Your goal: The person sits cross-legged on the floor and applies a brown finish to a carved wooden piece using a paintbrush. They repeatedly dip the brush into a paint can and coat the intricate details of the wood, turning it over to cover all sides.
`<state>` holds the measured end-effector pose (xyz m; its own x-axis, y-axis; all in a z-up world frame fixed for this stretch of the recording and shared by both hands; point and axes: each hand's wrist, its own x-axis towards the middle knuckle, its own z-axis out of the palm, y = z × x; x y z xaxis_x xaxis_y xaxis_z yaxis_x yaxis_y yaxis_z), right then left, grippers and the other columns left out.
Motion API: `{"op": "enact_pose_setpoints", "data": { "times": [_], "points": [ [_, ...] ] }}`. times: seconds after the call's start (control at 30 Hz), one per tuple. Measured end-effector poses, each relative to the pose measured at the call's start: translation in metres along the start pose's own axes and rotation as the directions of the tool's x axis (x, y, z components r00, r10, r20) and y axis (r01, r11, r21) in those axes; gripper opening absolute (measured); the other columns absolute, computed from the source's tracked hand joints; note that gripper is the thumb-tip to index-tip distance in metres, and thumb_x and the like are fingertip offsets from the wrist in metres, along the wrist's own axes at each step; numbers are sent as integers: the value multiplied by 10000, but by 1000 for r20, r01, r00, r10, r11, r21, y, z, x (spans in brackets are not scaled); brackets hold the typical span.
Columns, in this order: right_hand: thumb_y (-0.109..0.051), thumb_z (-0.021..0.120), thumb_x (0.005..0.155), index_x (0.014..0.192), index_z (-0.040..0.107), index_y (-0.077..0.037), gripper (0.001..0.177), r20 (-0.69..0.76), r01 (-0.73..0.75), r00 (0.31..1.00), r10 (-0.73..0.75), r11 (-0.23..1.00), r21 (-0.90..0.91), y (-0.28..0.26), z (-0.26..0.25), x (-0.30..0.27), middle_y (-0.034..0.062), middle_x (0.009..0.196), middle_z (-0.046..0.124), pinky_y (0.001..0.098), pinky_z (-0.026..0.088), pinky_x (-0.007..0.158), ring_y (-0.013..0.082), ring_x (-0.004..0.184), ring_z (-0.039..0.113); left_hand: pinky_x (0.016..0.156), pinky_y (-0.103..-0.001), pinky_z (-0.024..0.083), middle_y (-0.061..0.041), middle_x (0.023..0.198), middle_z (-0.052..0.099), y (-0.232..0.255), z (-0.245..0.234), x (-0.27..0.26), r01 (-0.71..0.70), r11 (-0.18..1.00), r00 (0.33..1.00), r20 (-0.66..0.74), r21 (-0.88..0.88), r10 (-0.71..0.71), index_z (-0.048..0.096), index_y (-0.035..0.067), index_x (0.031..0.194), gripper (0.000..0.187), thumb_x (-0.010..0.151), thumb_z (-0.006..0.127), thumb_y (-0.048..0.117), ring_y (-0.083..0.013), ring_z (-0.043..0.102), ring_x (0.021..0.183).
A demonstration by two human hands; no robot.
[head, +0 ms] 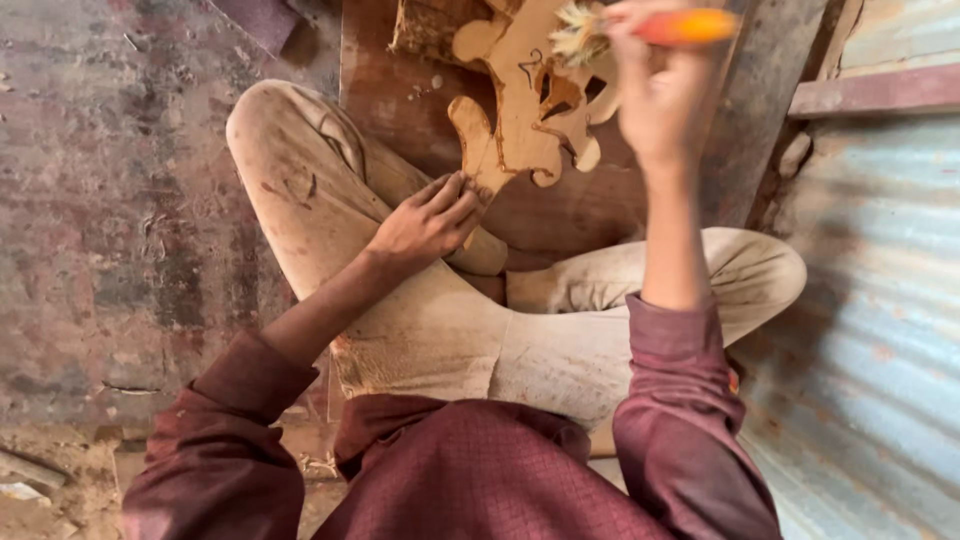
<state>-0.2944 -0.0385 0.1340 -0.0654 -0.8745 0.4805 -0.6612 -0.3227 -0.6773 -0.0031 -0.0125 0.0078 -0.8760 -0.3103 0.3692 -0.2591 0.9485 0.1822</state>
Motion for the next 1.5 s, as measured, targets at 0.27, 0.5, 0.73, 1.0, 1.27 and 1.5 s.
{"op": "enact_pose_setpoints", "data": {
  "times": [0.27, 0.5, 0.73, 1.0, 1.27, 1.5],
  "points": [
    [-1, 645, 1103, 1064, 632, -25, 48, 10, -174, 985, 174, 985, 1, -12, -7, -45, 94, 1148, 729, 412, 604, 1077, 239, 1115, 726, 1087, -359, 523, -117, 1234, 637, 7, 5, -2, -3, 1000, 1000, -25, -6, 3, 622, -30, 1347, 455, 922, 626, 131, -288, 617, 1244],
    [12, 631, 1101, 1101, 557, -26, 83, -270, -74, 960, 77, 997, 19, -7, -13, -78, 117, 1209, 695, 451, 423, 1220, 265, 1177, 681, 1083, -349, 527, -112, 1232, 644, 2, -2, 0, -18, 999, 1000, 1, 41, 18, 625, -21, 1336, 474, 886, 625, 128, -282, 625, 1239],
    [44, 661, 1049, 1066, 579, -20, 106, -322, -222, 917, 234, 972, 73, 4, 3, -87, 156, 1255, 684, 420, 523, 1084, 226, 1109, 694, 1104, -353, 518, -98, 1242, 640, 4, -12, 6, -9, 1000, 1000, -18, 24, 10, 621, -12, 1340, 453, 900, 627, 97, -279, 607, 1266],
    [10, 657, 1034, 1067, 632, -24, 52, -141, -157, 978, 150, 987, -39, 5, 1, -106, 135, 1277, 690, 467, 539, 1092, 287, 1195, 692, 1104, -364, 506, -125, 1264, 639, 4, -6, 3, -18, 1000, 999, 33, 13, 17, 604, -27, 1380, 522, 875, 619, 107, -292, 603, 1273],
    [-71, 704, 994, 1032, 712, -58, 41, -81, -81, 994, 70, 986, -145, -7, 15, -98, 126, 1255, 719, 522, 473, 1184, 338, 1242, 673, 1141, -364, 488, -128, 1300, 633, 2, -9, 7, -6, 1000, 1000, 16, 10, 6, 591, -11, 1403, 511, 903, 612, 92, -293, 590, 1299],
    [-14, 694, 977, 1031, 672, -15, 58, -221, -68, 975, 35, 987, -144, -28, 1, -91, 128, 1265, 694, 502, 464, 1197, 334, 1239, 665, 1126, -368, 498, -136, 1273, 640, 1, -9, 11, 4, 1000, 1000, 25, -9, -4, 600, -24, 1378, 516, 880, 615, 110, -294, 608, 1274]
  ]
}}
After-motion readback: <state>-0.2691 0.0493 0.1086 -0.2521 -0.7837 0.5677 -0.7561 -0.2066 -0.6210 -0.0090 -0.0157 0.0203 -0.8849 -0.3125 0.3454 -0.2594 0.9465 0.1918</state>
